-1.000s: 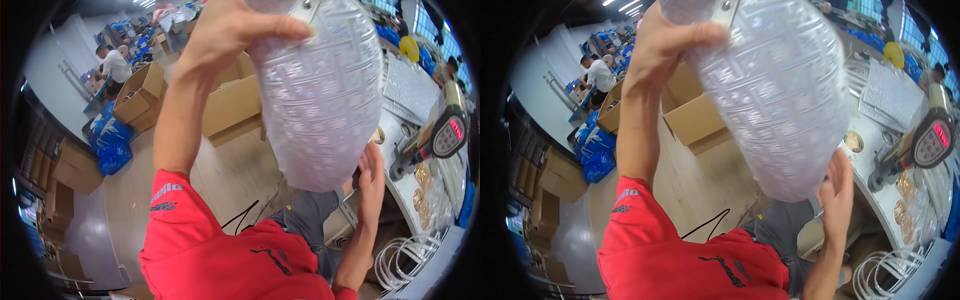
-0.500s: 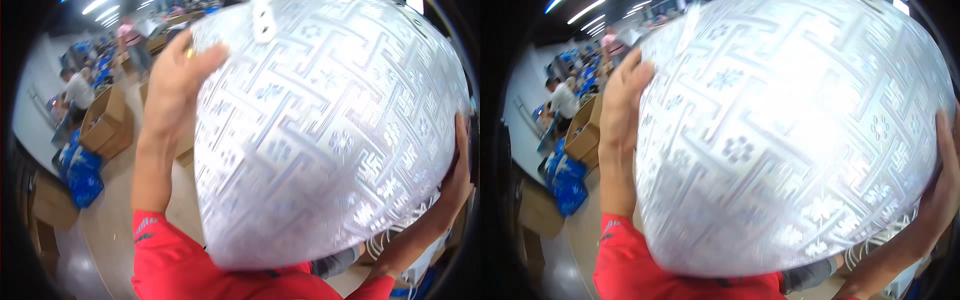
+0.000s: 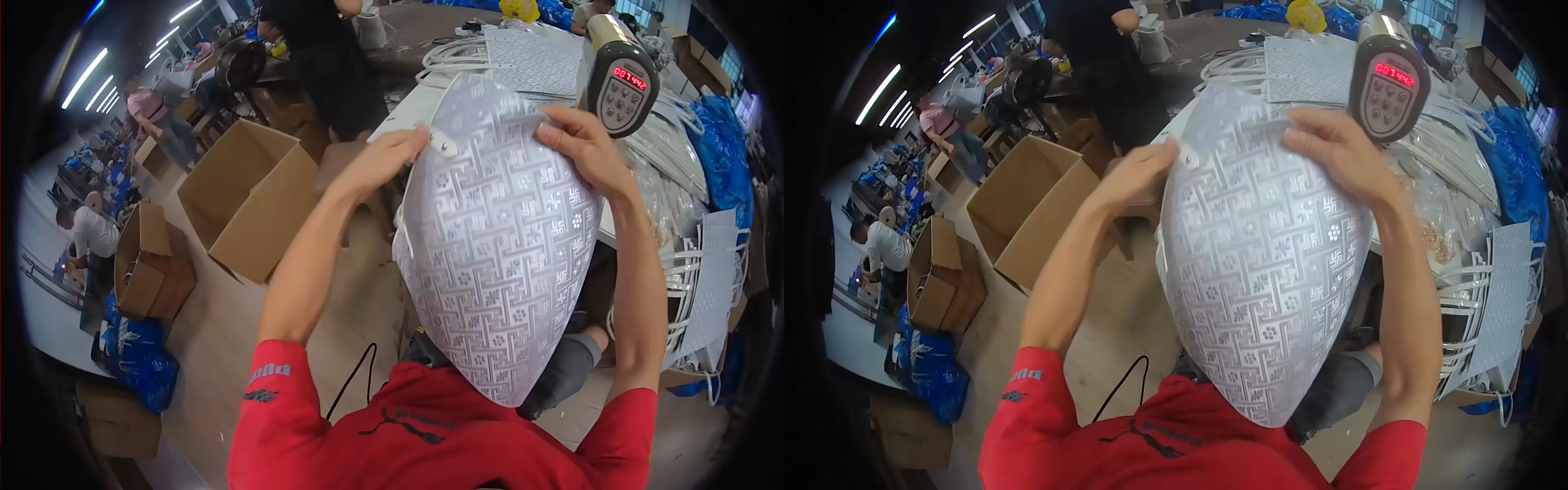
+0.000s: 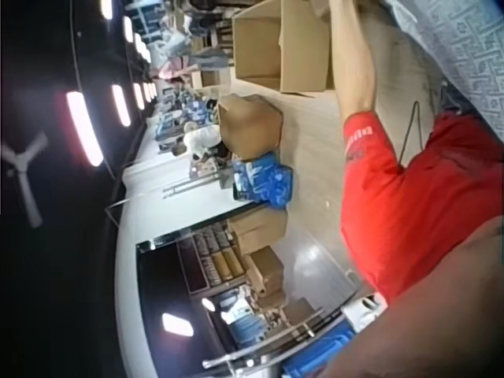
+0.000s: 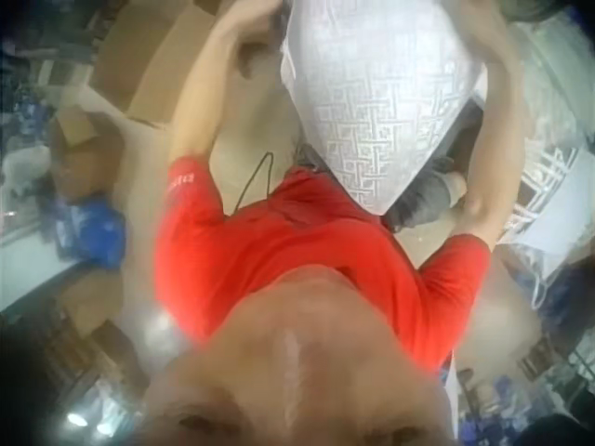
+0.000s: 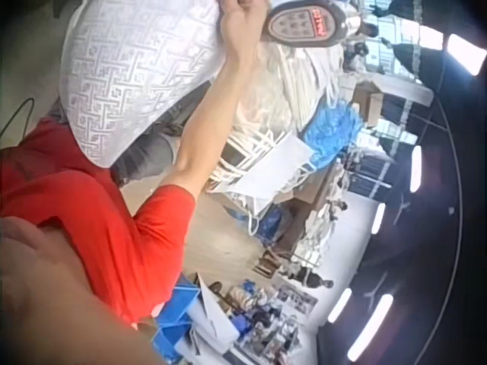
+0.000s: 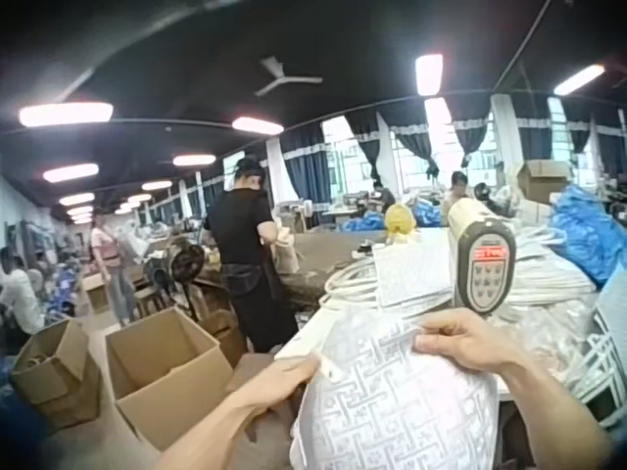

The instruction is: Assembling patterned tote bags by attaching handles using a pneumatic press machine at a factory workbench.

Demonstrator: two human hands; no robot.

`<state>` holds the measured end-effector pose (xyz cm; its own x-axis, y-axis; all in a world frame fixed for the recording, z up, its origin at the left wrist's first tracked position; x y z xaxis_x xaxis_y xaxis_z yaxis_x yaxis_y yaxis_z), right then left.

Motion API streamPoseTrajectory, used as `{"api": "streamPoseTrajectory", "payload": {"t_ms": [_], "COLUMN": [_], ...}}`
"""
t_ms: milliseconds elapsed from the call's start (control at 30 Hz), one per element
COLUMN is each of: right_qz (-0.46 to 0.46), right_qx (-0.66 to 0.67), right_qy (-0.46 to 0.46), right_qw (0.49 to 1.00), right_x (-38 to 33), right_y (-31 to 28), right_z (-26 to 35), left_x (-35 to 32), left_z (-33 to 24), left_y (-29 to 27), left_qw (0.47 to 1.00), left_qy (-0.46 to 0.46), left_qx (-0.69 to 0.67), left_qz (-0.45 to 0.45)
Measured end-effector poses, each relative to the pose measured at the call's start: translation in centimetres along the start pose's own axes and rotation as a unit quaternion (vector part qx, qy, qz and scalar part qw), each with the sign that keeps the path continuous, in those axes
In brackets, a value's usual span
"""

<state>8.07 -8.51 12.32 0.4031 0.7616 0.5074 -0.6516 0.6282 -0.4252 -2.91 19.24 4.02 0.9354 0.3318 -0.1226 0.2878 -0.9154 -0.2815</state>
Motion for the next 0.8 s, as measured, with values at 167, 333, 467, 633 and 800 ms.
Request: {"api": "streamPoseTrajectory", "payload": {"t_ms": [167,333,467,633,800], "right_qz": [-0.044,-0.005,-0.052,-0.185,-0.289], "right_qx": [-0.032,-0.182,-0.224,-0.217,-0.038], "right_qy": [0.065,0.181,0.202,0.195,0.243], "right_qw": [0.996,0.966,0.952,0.938,0.925], "right_x": [-6.1,-13.4,-12.8,-14.2,-15.4], "right_y": [-1.9,-2.5,-0.4,-1.0,-4.8], "right_z": [-3.1,-6.9,-8.7,-13.0,-16.0], "left_x": [-0.3,-0.4,-0.2,1.1,6.1], "left_z": [-0.3,2.1,4.5,4.6,2.8], "left_y": [7.5,13.1,16.1,19.9,22.0], "left_qw": [0.923,0.949,0.959,0.942,0.970], "left_qy": [-0.056,-0.120,-0.141,-0.181,-0.142], "left_qx": [-0.321,-0.148,-0.115,-0.174,-0.037], "left_qz": [0.207,0.251,0.218,0.221,0.191]}}
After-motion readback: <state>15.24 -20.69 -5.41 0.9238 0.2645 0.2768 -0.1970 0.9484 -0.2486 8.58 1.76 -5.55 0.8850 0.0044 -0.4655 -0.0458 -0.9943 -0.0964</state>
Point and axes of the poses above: each hand's wrist, its own x-axis towards the middle knuckle, its own y-axis out of the palm, z = x × y, the point moved 6 cm from there along x, towards the middle knuckle, and after that the axes turned 15 degrees about -y, right-handed, at the moved point
